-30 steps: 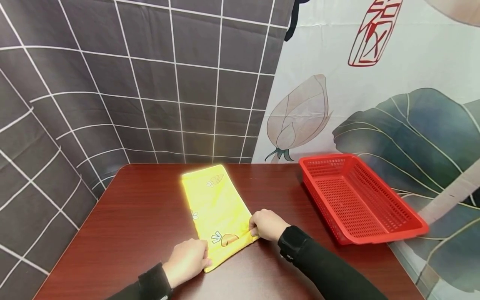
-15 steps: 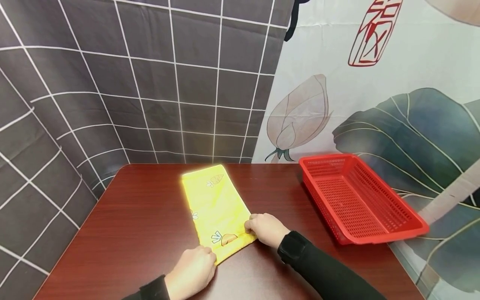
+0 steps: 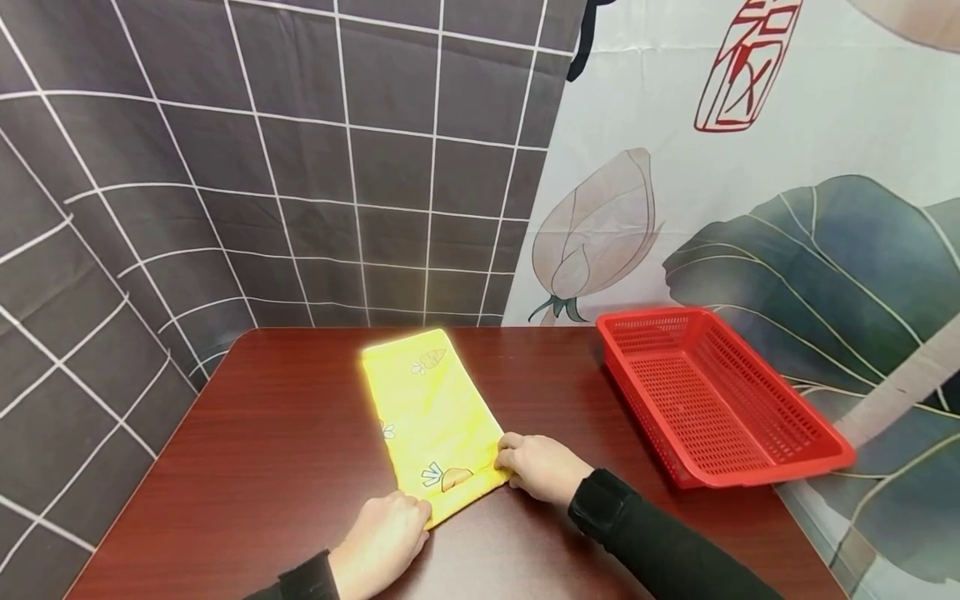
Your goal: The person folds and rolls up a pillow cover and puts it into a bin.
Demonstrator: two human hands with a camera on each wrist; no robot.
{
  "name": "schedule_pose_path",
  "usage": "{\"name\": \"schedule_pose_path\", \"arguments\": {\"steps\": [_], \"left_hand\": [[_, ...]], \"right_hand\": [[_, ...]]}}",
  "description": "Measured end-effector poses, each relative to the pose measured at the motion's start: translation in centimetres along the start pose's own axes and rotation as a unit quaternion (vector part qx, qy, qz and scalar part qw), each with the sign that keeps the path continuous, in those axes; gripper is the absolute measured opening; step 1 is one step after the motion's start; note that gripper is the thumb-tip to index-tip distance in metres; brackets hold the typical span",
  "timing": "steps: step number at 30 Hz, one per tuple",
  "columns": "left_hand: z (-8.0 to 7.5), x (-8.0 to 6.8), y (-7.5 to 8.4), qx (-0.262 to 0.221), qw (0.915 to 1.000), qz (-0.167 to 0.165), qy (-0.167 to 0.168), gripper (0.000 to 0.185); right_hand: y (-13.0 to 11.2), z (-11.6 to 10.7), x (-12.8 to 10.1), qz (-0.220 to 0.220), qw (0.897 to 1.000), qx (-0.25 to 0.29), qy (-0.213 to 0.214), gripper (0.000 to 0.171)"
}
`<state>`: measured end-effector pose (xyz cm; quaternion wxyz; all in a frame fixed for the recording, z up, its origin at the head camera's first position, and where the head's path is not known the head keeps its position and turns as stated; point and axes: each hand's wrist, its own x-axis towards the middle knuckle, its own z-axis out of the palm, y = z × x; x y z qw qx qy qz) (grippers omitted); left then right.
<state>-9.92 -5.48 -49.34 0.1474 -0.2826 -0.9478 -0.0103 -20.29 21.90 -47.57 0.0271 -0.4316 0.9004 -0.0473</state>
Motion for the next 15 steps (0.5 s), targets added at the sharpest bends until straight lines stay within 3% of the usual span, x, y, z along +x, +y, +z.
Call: {"name": "schedule_pose_path", "arguments": {"steps": [6,11,15], "left_hand": [[0.0,0.1,0.2,-0.009,0.9999,-0.009,-0.005,0.017],[-0.1,0.0,0.2,-0.004,0.9998,-0.015,-0.010,0.016],[0.0,0.1,0.0,-0.005,0.9995,-0.023,-0.019,0.014]], "right_hand": [[-0.3,0.8,0.0,-0.020,0.997,-0.040,0.057,0.015],[-0.9,1.8,0.2,-0.043,0.986,-0.126,0.105,0.016],[-1.2,2.2,0.4,-0.037,0.977,-0.176,0.116,0.017]]}}
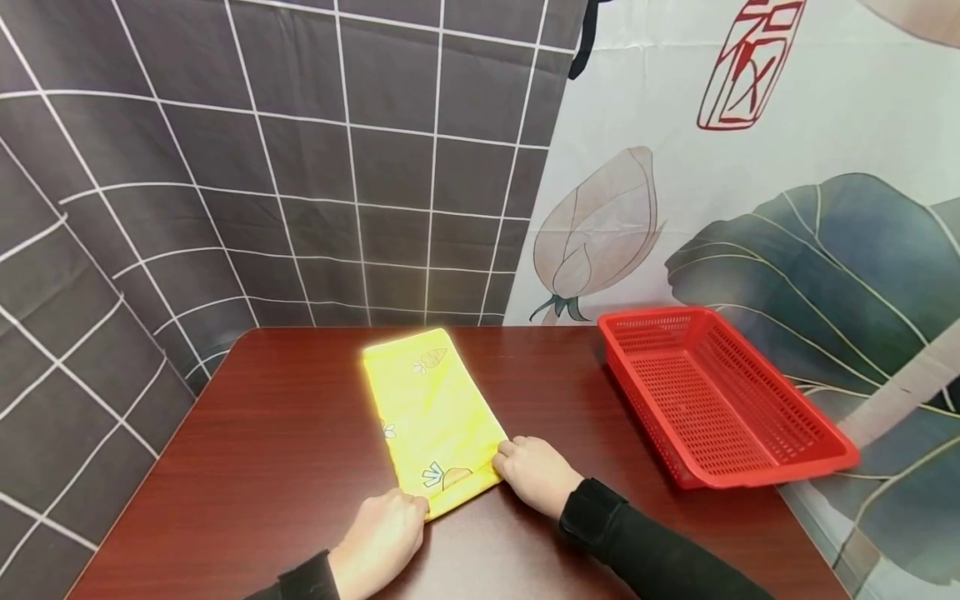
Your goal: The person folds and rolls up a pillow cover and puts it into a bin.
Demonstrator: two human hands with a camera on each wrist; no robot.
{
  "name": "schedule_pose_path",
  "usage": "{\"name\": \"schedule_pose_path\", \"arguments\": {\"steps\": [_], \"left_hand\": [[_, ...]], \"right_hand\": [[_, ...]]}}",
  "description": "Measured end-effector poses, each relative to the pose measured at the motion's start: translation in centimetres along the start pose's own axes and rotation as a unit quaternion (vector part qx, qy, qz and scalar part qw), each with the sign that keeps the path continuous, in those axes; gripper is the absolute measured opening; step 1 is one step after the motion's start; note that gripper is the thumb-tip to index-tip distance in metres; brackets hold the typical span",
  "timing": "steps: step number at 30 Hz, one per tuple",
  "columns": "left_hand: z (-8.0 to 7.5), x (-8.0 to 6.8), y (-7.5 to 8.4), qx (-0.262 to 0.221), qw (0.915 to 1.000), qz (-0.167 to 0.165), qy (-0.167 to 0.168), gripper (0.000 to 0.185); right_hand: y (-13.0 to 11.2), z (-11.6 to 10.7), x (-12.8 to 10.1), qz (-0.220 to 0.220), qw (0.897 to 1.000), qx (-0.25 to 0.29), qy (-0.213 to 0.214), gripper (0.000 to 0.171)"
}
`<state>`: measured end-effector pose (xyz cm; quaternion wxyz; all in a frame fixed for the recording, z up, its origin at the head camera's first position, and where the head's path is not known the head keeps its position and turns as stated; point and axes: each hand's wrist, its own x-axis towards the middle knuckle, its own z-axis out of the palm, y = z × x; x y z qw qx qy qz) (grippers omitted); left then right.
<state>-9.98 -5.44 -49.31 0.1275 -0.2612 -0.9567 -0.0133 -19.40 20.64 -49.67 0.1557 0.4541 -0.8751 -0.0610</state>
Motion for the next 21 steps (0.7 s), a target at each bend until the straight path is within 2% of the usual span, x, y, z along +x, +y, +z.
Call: {"name": "schedule_pose_path", "arguments": {"steps": [6,13,17,21], "left_hand": [[0.0,0.1,-0.4,-0.015,0.9998,-0.006,-0.013,0.015],[0.1,0.7,-1.2,-0.051,0.9983,-0.014,-0.022,0.017],[0.1,1.4,-2.1,-0.102,0.9922,-0.048,-0.052,0.025],[-0.1,2.2,-2.9,-0.152,0.9789,-0.100,-0.094,0.031]], "right_hand": [[-0.2,0.0,0.1,0.015,1.000,0.006,-0.011,0.016],[0.1,-0.4,-0.1,0.041,0.995,0.090,-0.020,0.016],[0.4,-0.5,-0.2,0.044,0.993,0.110,-0.022,0.014],[0.5,-0.6,-0.2,0.039,0.993,0.110,-0.025,0.015]]}}
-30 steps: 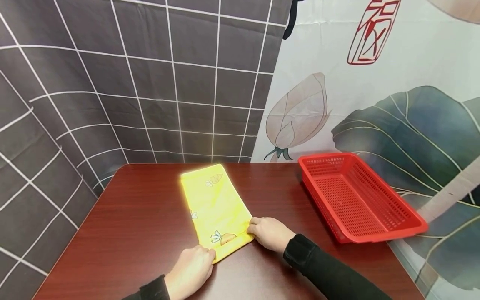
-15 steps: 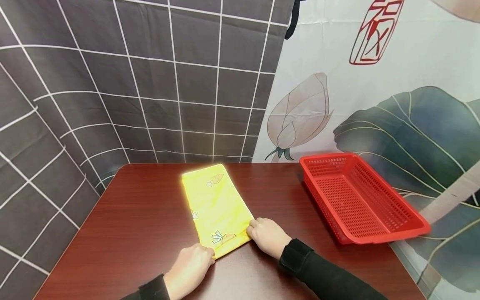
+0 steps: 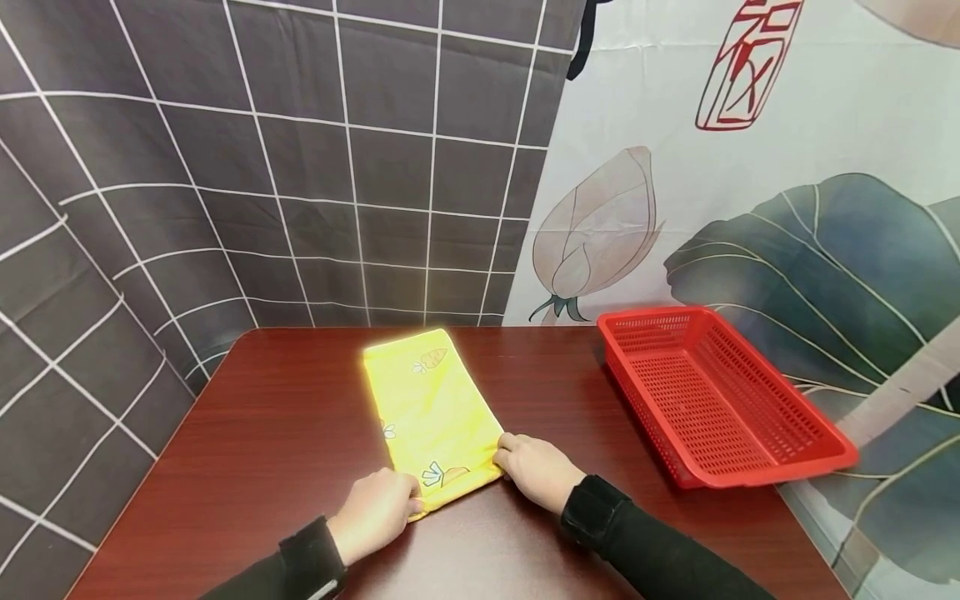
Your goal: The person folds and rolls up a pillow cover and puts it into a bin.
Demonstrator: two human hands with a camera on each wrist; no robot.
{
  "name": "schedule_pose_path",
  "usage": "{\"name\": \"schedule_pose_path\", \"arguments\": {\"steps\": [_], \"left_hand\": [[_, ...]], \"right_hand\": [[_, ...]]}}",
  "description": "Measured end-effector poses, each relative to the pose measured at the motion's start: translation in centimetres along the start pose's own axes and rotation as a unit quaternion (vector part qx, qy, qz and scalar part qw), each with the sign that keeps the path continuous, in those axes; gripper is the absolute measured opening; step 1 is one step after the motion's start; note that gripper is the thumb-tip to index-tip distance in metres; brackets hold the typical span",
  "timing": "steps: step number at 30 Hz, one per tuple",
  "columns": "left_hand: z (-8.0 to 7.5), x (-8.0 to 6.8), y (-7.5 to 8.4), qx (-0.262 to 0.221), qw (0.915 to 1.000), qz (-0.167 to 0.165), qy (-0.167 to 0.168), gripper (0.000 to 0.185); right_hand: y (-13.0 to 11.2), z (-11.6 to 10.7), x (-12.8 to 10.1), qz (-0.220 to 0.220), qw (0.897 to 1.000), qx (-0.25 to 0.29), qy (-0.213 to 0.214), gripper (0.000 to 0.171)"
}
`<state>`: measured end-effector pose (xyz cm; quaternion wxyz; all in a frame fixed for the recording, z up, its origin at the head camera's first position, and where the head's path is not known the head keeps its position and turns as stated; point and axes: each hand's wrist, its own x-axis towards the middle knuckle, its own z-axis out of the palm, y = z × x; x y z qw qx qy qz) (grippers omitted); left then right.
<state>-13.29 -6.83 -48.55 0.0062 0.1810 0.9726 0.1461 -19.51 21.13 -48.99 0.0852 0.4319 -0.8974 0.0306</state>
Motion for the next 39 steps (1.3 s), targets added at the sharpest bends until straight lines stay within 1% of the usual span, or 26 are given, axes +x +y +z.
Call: {"name": "schedule_pose_path", "arguments": {"steps": [2,4,6,7,9,10,11,13,14,17,19,23,27,29,31,34,37,38,39], "left_hand": [[-0.1,0.4,-0.3,-0.023,0.9994,-0.019,-0.016,0.032],[0.3,0.9,-1.0,-0.043,0.9981,-0.028,-0.033,0.036],[1.5,1.6,-2.2,-0.074,0.9960,-0.029,-0.041,0.040],[1.4,1.7,-2.4,-0.087,0.9947,-0.030,-0.046,0.042],[2.5,2.2,-3.4,-0.108,0.9925,-0.025,-0.053,0.047],[2.7,2.4,-3.6,-0.119,0.9910,-0.024,-0.056,0.048],[3.1,2.7,-4.0,-0.121,0.9906,-0.024,-0.059,0.049],[3.0,2.8,-4.0,-0.116,0.9907,-0.024,-0.067,0.049],[3.6,3.1,-4.4,-0.112,0.9912,-0.020,-0.068,0.049],[3.8,3.3,-4.6,-0.097,0.9912,-0.021,-0.088,0.047],[3.8,3.5,-4.7,-0.098,0.9899,-0.018,-0.101,0.046],[3.9,3.9,-5.1,-0.111,0.9855,-0.020,-0.127,0.047],[3.4,4.1,-5.3,-0.142,0.9773,-0.030,-0.155,0.048],[3.1,4.1,-5.3,-0.162,0.9734,-0.031,-0.159,0.049],[3.1,4.2,-5.4,-0.166,0.9720,-0.028,-0.164,0.049],[3.5,4.4,-5.7,-0.155,0.9747,-0.024,-0.159,0.049],[3.9,4.4,-6.0,-0.143,0.9773,-0.024,-0.154,0.050],[3.9,4.4,-6.1,-0.146,0.9773,-0.024,-0.152,0.050],[3.9,4.4,-6.1,-0.149,0.9774,-0.022,-0.148,0.051]], "right_hand": [[0.0,0.0,0.1,-0.001,1.000,-0.003,-0.003,0.017],[0.0,0.0,0.1,0.000,1.000,-0.005,-0.005,0.017],[0.0,0.1,0.2,0.002,1.000,-0.007,-0.007,0.018],[0.0,0.1,0.2,0.003,1.000,-0.008,-0.008,0.018],[0.0,0.1,0.2,0.005,1.000,-0.010,-0.011,0.018],[0.0,0.1,0.2,0.006,1.000,-0.009,-0.013,0.018],[0.1,0.1,0.2,0.007,1.000,-0.008,-0.015,0.018],[0.1,0.0,0.3,0.012,1.000,0.000,-0.024,0.019],[0.1,0.0,0.3,0.015,0.999,0.008,-0.028,0.019],[0.3,-0.3,0.4,0.027,0.998,0.047,-0.042,0.019],[0.5,-0.4,0.4,0.043,0.995,0.079,-0.049,0.018],[0.9,-0.4,0.6,0.086,0.985,0.135,-0.058,0.011],[1.0,-0.5,0.9,0.126,0.975,0.167,-0.069,0.004],[1.1,-0.8,1.1,0.150,0.968,0.187,-0.079,0.002],[1.3,-1.0,1.4,0.177,0.956,0.214,-0.093,0.005],[1.7,-1.6,1.7,0.229,0.926,0.273,-0.121,0.011],[2.1,-1.9,2.0,0.272,0.896,0.320,-0.144,0.010],[2.2,-2.0,2.1,0.280,0.890,0.328,-0.148,0.010],[2.3,-2.0,2.2,0.285,0.887,0.331,-0.151,0.009]]}}
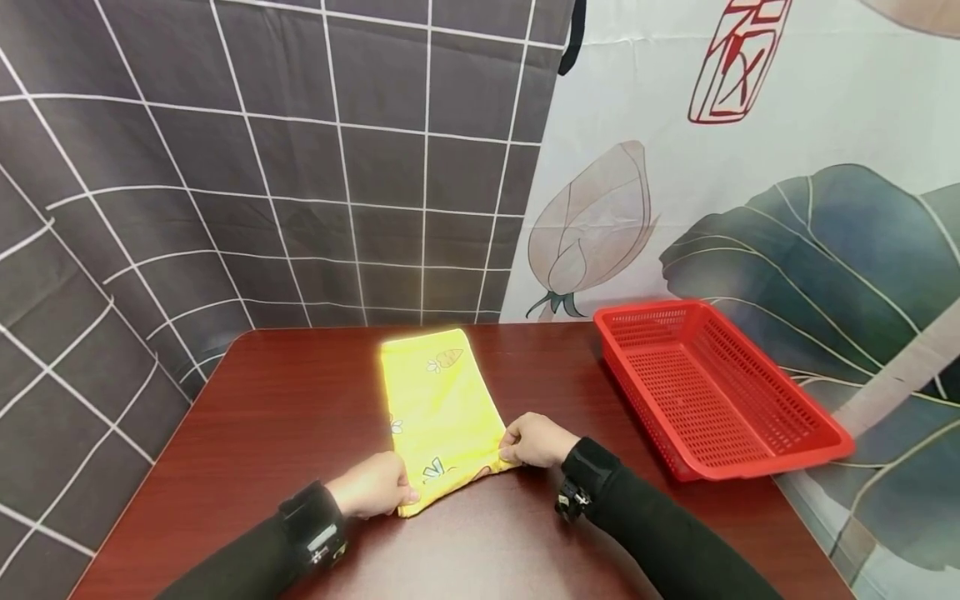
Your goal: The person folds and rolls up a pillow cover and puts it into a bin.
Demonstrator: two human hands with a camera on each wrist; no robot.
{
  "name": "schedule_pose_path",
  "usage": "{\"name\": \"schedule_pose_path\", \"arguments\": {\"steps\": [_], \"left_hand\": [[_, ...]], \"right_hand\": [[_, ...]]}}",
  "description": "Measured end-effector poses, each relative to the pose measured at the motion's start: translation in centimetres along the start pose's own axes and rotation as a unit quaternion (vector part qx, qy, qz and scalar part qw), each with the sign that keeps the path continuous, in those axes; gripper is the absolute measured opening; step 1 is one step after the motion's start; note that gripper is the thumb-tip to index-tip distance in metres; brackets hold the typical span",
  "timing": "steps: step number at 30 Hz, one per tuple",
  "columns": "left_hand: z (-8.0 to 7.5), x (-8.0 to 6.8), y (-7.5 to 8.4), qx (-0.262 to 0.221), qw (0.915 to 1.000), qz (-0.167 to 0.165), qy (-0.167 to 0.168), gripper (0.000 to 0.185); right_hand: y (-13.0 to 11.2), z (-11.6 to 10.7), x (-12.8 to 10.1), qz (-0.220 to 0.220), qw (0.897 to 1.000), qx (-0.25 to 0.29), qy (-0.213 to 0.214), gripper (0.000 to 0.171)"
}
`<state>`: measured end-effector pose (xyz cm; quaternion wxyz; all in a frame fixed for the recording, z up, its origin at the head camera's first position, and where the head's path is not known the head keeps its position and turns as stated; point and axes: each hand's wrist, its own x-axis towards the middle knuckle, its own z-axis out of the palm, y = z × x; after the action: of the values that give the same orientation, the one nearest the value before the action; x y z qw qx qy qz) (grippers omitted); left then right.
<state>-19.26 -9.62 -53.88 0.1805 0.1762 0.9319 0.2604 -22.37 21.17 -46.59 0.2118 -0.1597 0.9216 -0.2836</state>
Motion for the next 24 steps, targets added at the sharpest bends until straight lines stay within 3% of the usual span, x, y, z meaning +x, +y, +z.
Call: {"name": "schedule_pose_path", "arguments": {"steps": [4,6,8,10,13,16,19,22,24], "left_hand": [[-0.2,-0.4,0.1,0.001,0.9999,-0.010,0.014,0.052],[-0.6,-0.9,0.5,0.016,0.9986,-0.018,0.046,0.048],[-1.1,-1.7,1.7,0.044,0.9936,-0.022,0.102,0.042],[-1.5,-2.6,3.1,0.082,0.9830,-0.005,0.164,0.033],[-1.3,-3.7,5.0,0.159,0.9585,0.051,0.231,0.017],[-0.6,-4.3,5.8,0.223,0.9413,0.097,0.234,0.015],[0.1,-4.5,5.9,0.257,0.9349,0.110,0.219,0.027],[0.4,-4.4,5.8,0.274,0.9279,0.117,0.225,0.027],[0.4,-4.2,5.6,0.282,0.9211,0.125,0.238,0.020]], "right_hand": [[-0.1,0.0,0.2,0.002,1.000,-0.009,0.006,0.008],[-0.2,0.1,0.3,0.003,1.000,-0.013,0.016,0.010],[-0.2,0.3,0.4,0.003,1.000,-0.016,0.024,0.012],[-0.1,0.4,0.4,0.000,0.999,-0.028,0.034,0.013],[-0.1,0.5,0.6,-0.016,0.997,-0.059,0.051,0.014],[0.1,0.6,0.8,-0.026,0.994,-0.084,0.070,0.016],[-0.1,0.8,0.7,-0.034,0.991,-0.089,0.090,0.018],[-0.2,1.5,0.3,-0.080,0.976,-0.145,0.141,0.021],[-0.2,2.2,-0.1,-0.139,0.945,-0.225,0.191,0.023]]}}
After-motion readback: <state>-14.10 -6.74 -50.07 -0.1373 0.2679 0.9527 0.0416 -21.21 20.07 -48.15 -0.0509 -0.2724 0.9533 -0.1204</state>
